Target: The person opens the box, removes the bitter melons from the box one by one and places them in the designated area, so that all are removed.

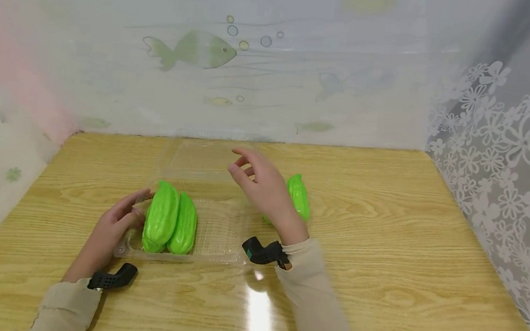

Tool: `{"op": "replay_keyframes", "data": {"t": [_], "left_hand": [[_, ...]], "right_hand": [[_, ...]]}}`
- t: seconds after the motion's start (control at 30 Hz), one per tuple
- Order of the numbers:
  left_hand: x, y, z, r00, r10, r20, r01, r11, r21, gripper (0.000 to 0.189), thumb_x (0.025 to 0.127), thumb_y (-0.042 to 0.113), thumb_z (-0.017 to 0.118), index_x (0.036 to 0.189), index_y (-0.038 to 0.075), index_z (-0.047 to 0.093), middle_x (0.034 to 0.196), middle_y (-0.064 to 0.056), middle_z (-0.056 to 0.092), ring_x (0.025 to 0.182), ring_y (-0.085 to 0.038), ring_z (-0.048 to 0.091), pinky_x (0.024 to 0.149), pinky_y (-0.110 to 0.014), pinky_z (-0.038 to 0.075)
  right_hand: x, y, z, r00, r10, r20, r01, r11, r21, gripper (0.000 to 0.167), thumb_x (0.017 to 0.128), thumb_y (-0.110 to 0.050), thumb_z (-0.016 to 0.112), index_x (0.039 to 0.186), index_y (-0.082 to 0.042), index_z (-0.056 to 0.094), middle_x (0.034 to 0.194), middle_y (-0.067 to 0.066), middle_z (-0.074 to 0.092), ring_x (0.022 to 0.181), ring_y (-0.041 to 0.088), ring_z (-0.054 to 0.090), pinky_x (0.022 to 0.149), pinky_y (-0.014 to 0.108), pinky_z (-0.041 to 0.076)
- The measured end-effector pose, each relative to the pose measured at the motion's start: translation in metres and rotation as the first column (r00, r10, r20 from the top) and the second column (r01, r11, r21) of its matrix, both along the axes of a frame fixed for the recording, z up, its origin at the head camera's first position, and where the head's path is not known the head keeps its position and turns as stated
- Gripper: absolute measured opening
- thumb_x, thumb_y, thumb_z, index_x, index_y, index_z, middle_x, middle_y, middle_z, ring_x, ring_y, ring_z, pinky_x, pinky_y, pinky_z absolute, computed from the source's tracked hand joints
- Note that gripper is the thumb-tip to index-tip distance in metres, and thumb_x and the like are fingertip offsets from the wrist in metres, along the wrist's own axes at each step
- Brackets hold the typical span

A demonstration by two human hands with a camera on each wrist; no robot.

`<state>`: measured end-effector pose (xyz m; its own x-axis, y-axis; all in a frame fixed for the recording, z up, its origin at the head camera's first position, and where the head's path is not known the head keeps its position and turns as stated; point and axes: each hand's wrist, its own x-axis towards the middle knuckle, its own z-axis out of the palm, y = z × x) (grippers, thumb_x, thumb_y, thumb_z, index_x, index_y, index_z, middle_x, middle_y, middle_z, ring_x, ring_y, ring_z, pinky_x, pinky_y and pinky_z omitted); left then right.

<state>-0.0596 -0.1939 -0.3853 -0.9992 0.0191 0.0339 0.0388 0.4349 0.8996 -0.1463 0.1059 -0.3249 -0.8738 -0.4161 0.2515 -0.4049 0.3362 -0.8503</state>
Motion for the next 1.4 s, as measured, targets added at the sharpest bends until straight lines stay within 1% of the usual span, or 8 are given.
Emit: {"op": "replay_keyframes", "data": {"t": [0.2, 0.33, 0.5, 0.77, 0.9, 1.03, 1.2, 1.4], "left_hand": [[0.0, 0.0, 0.001, 1.0, -0.01, 0.001, 0.01, 1.0, 0.012, 0.042, 0.096, 0.022, 0.042, 0.137, 0.015, 0.036, 0.133, 0.0, 0.043, 0.1, -0.012, 0.05, 0.084, -0.018, 0.036], [0.001, 0.001, 0.002, 1.0, -0.006, 0.006, 0.006, 1.0, -0.003, 0.042, 0.096, 0.023, 0.042, 0.136, 0.016, 0.037, 0.133, 0.001, 0.043, 0.102, -0.012, 0.049, 0.085, -0.019, 0.035], [0.0, 0.0, 0.0, 1.0, -0.006, 0.007, 0.006, 1.0, -0.005, 0.042, 0.096, 0.024, 0.042, 0.137, 0.017, 0.036, 0.134, 0.002, 0.042, 0.103, -0.011, 0.048, 0.085, -0.019, 0.035], [-0.008, -0.011, -0.018, 1.0, -0.011, 0.01, 0.011, 1.0, 0.016, 0.041, 0.095, 0.026, 0.043, 0.136, 0.024, 0.037, 0.133, 0.006, 0.043, 0.1, -0.011, 0.05, 0.084, -0.019, 0.035], [-0.01, -0.016, -0.027, 1.0, -0.011, 0.012, 0.011, 1.0, 0.014, 0.041, 0.095, 0.029, 0.043, 0.136, 0.03, 0.036, 0.134, 0.009, 0.041, 0.102, -0.012, 0.049, 0.085, -0.022, 0.036], [-0.01, -0.017, -0.029, 1.0, -0.006, 0.015, 0.006, 1.0, 0.021, 0.042, 0.095, 0.031, 0.044, 0.135, 0.032, 0.035, 0.134, 0.01, 0.041, 0.104, -0.012, 0.048, 0.085, -0.027, 0.037], [-0.009, -0.016, -0.025, 1.0, -0.013, 0.019, 0.012, 1.0, 0.028, 0.042, 0.095, 0.029, 0.044, 0.136, 0.03, 0.036, 0.134, 0.009, 0.041, 0.101, -0.013, 0.049, 0.084, -0.028, 0.038], [-0.004, -0.006, -0.008, 1.0, -0.015, 0.009, 0.015, 1.0, 0.013, 0.042, 0.095, 0.025, 0.043, 0.136, 0.022, 0.037, 0.134, 0.004, 0.042, 0.102, -0.012, 0.047, 0.082, -0.021, 0.037]], "right_hand": [[0.009, -0.024, -0.004, 0.998, 0.029, -0.059, -0.028, 0.999, 0.022, 0.04, 0.093, -0.041, 0.042, 0.125, -0.02, 0.049, 0.107, -0.006, 0.053, 0.088, 0.007, 0.056, 0.075, 0.027, 0.045], [0.017, -0.042, -0.01, 0.992, 0.065, -0.106, -0.056, 0.995, 0.081, 0.041, 0.094, -0.042, 0.04, 0.125, -0.018, 0.049, 0.107, -0.003, 0.053, 0.09, 0.007, 0.054, 0.074, 0.024, 0.045], [0.027, -0.058, -0.018, 0.987, 0.107, -0.117, -0.089, 0.985, 0.149, 0.042, 0.094, -0.039, 0.04, 0.129, -0.016, 0.045, 0.117, 0.0, 0.048, 0.091, 0.007, 0.053, 0.07, 0.022, 0.045], [0.036, -0.076, -0.028, 0.979, 0.149, -0.14, -0.109, 0.959, 0.261, 0.051, 0.092, -0.047, 0.04, 0.135, -0.021, 0.037, 0.132, 0.004, 0.033, 0.099, 0.015, 0.053, 0.073, 0.029, 0.046], [0.04, -0.084, -0.03, 0.969, 0.17, -0.18, -0.111, 0.947, 0.3, 0.053, 0.089, -0.05, 0.043, 0.135, -0.024, 0.038, 0.139, 0.006, 0.026, 0.11, 0.016, 0.046, 0.079, 0.035, 0.045], [0.044, -0.088, -0.033, 0.964, 0.177, -0.198, -0.105, 0.938, 0.329, 0.053, 0.088, -0.052, 0.043, 0.134, -0.027, 0.04, 0.144, 0.006, 0.019, 0.124, 0.019, 0.033, 0.084, 0.039, 0.043], [0.048, -0.09, -0.036, 0.957, 0.211, -0.197, -0.115, 0.904, 0.412, 0.057, 0.087, -0.058, 0.037, 0.136, -0.03, 0.036, 0.146, 0.006, 0.014, 0.125, 0.024, 0.031, 0.087, 0.042, 0.041], [0.049, -0.091, -0.038, 0.937, 0.262, -0.23, -0.128, 0.873, 0.47, 0.056, 0.087, -0.059, 0.036, 0.134, -0.03, 0.04, 0.147, 0.01, 0.012, 0.13, 0.026, 0.021, 0.095, 0.044, 0.033]]}}
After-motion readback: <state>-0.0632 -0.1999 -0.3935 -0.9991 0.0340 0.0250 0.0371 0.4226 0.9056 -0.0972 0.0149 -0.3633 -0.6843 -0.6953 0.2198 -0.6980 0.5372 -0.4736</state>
